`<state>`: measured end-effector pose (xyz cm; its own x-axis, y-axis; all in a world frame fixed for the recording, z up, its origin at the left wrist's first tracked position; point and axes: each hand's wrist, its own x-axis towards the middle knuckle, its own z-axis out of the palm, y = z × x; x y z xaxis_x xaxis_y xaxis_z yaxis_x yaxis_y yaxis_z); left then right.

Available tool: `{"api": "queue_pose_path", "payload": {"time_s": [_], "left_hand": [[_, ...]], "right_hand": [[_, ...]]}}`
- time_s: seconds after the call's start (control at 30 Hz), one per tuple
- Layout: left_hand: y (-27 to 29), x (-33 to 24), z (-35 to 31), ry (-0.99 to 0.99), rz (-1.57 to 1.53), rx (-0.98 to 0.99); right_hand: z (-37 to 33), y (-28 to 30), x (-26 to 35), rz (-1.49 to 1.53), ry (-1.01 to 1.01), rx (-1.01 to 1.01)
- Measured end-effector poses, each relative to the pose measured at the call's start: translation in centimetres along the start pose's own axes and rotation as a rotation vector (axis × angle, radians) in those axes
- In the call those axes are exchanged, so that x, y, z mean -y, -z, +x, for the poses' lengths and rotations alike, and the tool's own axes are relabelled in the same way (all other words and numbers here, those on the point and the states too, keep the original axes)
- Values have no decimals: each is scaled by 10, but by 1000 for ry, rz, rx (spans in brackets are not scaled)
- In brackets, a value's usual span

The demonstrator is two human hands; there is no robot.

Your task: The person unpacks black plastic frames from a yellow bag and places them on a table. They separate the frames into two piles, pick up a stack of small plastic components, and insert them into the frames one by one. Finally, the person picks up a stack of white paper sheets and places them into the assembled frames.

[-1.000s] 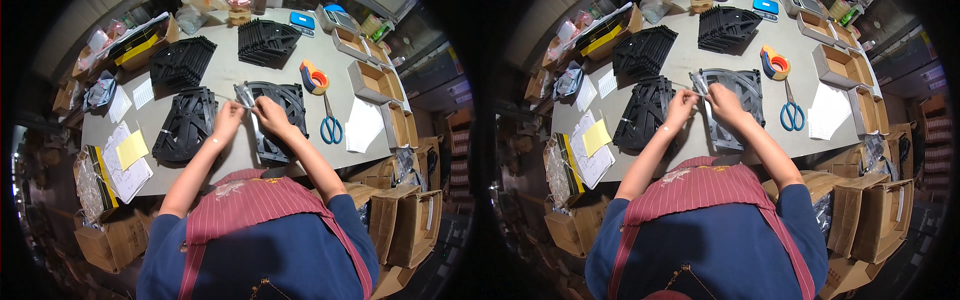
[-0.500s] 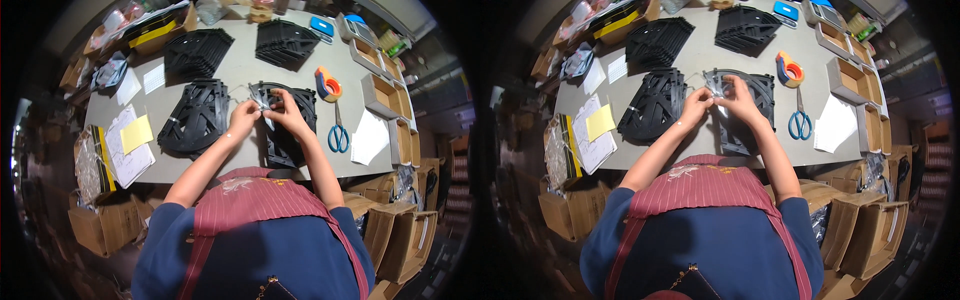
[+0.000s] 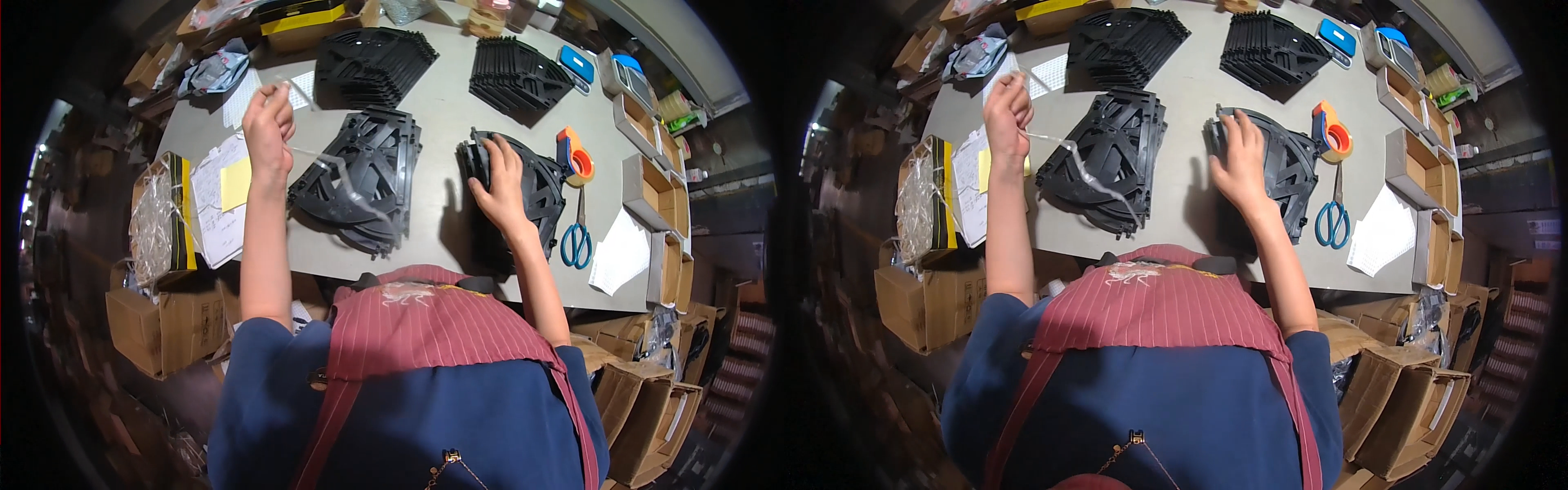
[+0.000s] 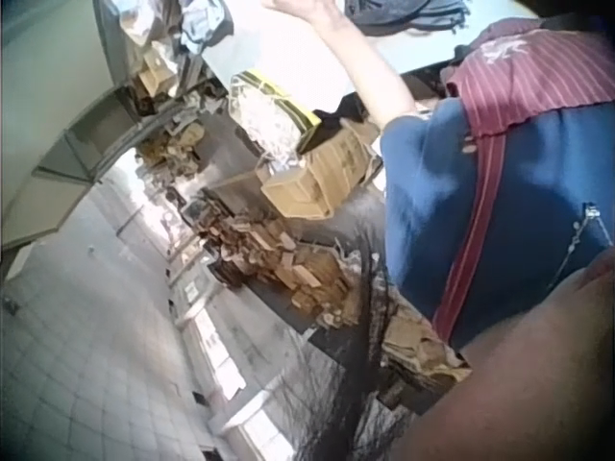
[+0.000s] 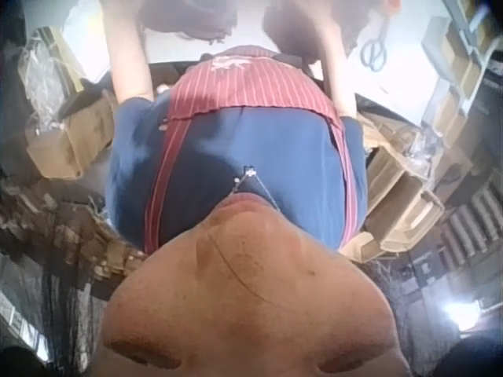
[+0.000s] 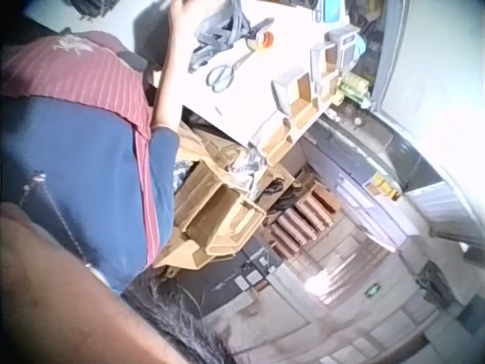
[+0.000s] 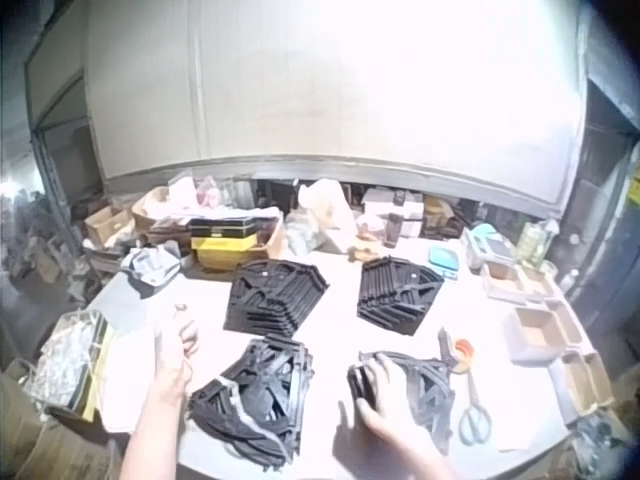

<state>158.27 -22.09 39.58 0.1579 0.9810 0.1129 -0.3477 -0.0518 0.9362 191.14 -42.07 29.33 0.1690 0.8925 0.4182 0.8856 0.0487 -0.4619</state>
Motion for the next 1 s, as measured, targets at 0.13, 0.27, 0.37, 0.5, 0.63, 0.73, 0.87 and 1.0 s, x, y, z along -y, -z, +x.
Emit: {"api": "queue_pose_path", "payload": {"time_s": [0.13, 0.27, 0.37, 0.5, 0.63, 0.73, 0.87, 1.0], "left_hand": [[83, 78, 9, 179, 793, 14], [97, 94, -1, 452, 1236, 194], [110, 105, 2, 443, 1173, 154], [120, 115, 13, 438, 1165, 156], [105, 139, 34, 304, 1259, 212], [90, 162, 40, 426, 1086, 271], [85, 184, 37, 635, 595, 220], [62, 151, 17, 350, 425, 224]], "right_hand": [[22, -27, 52, 252, 135, 50], [39, -58, 88, 319, 310, 267], [37, -85, 86, -2, 169, 268], [29, -93, 78, -47, -87, 163], [19, -110, 51, 242, -377, 385], [10, -113, 55, 801, -559, 347], [0, -111, 56, 1106, -743, 340], [6, -62, 73, 1495, -943, 462]]}}
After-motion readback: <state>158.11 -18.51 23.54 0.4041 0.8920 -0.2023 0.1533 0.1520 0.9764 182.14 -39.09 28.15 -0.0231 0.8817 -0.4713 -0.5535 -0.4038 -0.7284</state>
